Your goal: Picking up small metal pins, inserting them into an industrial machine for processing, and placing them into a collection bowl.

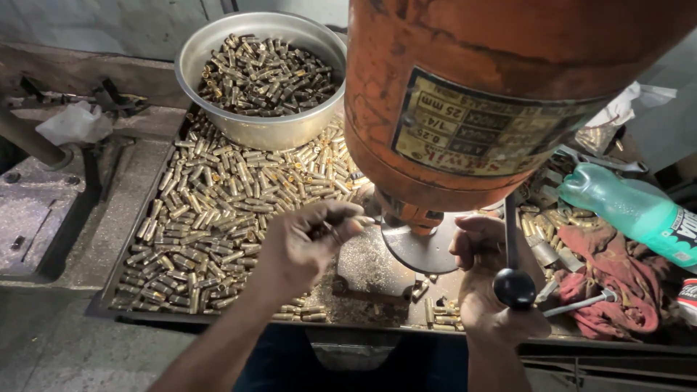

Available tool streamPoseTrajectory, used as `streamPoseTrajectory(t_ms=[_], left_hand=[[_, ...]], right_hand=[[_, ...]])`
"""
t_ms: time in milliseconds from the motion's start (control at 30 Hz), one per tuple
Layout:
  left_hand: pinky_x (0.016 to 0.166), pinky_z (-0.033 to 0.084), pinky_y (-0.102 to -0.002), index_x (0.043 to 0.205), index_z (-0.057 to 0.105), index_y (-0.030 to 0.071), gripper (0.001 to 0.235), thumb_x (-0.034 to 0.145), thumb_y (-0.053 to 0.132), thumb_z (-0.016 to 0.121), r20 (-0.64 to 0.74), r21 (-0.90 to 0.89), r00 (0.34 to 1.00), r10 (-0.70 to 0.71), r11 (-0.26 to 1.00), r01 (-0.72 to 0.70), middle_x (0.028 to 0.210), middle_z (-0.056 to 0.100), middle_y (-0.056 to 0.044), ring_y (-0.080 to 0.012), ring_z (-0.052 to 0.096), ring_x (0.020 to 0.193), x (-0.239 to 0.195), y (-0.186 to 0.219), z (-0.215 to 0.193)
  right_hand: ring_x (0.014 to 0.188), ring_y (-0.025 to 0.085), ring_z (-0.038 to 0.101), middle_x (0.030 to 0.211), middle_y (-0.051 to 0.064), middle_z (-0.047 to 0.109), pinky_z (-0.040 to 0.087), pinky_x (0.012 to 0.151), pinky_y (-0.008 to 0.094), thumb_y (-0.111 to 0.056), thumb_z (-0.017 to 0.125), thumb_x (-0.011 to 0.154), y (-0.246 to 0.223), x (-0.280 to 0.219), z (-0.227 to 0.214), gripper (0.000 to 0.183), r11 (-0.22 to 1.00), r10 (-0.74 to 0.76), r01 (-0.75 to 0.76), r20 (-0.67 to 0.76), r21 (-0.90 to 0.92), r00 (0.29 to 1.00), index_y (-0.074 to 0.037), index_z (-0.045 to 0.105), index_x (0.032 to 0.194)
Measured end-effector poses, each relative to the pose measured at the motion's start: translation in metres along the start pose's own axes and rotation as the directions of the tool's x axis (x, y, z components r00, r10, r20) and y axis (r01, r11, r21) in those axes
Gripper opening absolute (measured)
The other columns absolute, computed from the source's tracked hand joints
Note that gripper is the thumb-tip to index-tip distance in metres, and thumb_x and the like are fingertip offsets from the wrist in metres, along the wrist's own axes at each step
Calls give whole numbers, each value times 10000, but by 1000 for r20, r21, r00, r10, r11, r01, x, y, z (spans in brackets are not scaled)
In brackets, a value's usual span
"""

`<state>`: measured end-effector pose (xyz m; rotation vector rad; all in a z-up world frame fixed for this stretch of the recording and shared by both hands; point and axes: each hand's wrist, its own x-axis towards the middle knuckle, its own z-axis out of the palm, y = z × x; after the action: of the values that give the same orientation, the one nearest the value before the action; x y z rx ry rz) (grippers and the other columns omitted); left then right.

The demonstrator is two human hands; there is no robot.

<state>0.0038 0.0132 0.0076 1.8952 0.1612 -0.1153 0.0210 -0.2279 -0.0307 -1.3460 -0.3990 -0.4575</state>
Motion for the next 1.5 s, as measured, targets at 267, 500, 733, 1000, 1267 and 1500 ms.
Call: streamPoseTrajectory(t_ms=[267, 500, 733, 1000, 1267, 1500], left_hand=[[642, 585, -286, 1071, 811, 104, 217, 883, 210, 786, -130, 47, 925, 356, 935, -353, 922, 797, -64, -144, 748, 754, -3, -8, 18], [697, 592, -305, 1051, 795, 70, 207, 866, 161, 812, -196, 11, 866, 460, 884, -467, 903, 814, -82, -158, 772, 779, 1, -12, 29], [739, 605, -299, 1062, 786, 59, 198, 878, 130, 805, -205, -5, 843, 497, 861, -509, 946, 811, -89, -160, 783, 839, 4, -17, 30], [713, 599, -297, 1034, 788, 50, 187, 864, 121, 815, -212, 11, 840, 499, 861, -508, 919, 810, -92, -155, 779, 812, 5, -14, 29], [706, 609, -291, 1046, 790, 57, 192, 865, 118, 806, -178, -37, 882, 436, 893, -448, 938, 811, -82, -150, 779, 821, 2, -9, 28], [764, 630, -299, 1068, 791, 84, 198, 871, 97, 787, -154, 15, 854, 496, 866, -500, 1043, 786, -81, -162, 755, 956, -1, -10, 24]], right_hand=[[736, 232, 535, 876, 190, 582, 399, 655, 311, -1088, 377, 622, -11, 1, 8, 1411, 998, 38, -41, -76, -43, 996, 211, 564, 1141], [701, 207, 549, 820, 160, 577, 403, 617, 286, -1032, 423, 749, -3, 2, 4, 1294, 999, -38, 37, -43, -34, 998, 195, 572, 1134], [802, 210, 575, 906, 172, 613, 432, 714, 274, -655, 730, 907, 3, -1, -7, 897, 992, -19, 16, 19, 125, 1000, 173, 557, 1206], [807, 201, 617, 948, 164, 662, 474, 696, 259, -430, 793, 971, 17, -3, -17, 682, 976, -86, 75, 45, 207, 995, 155, 585, 1253], [810, 203, 595, 1040, 167, 638, 457, 665, 274, -659, 703, 917, 10, 2, -6, 875, 988, -88, 87, 0, 124, 996, 136, 548, 1248], [786, 214, 547, 914, 185, 579, 425, 693, 292, -998, 529, 752, -1, -2, -5, 1274, 998, 4, -5, 16, 60, 1000, 183, 533, 1231]])
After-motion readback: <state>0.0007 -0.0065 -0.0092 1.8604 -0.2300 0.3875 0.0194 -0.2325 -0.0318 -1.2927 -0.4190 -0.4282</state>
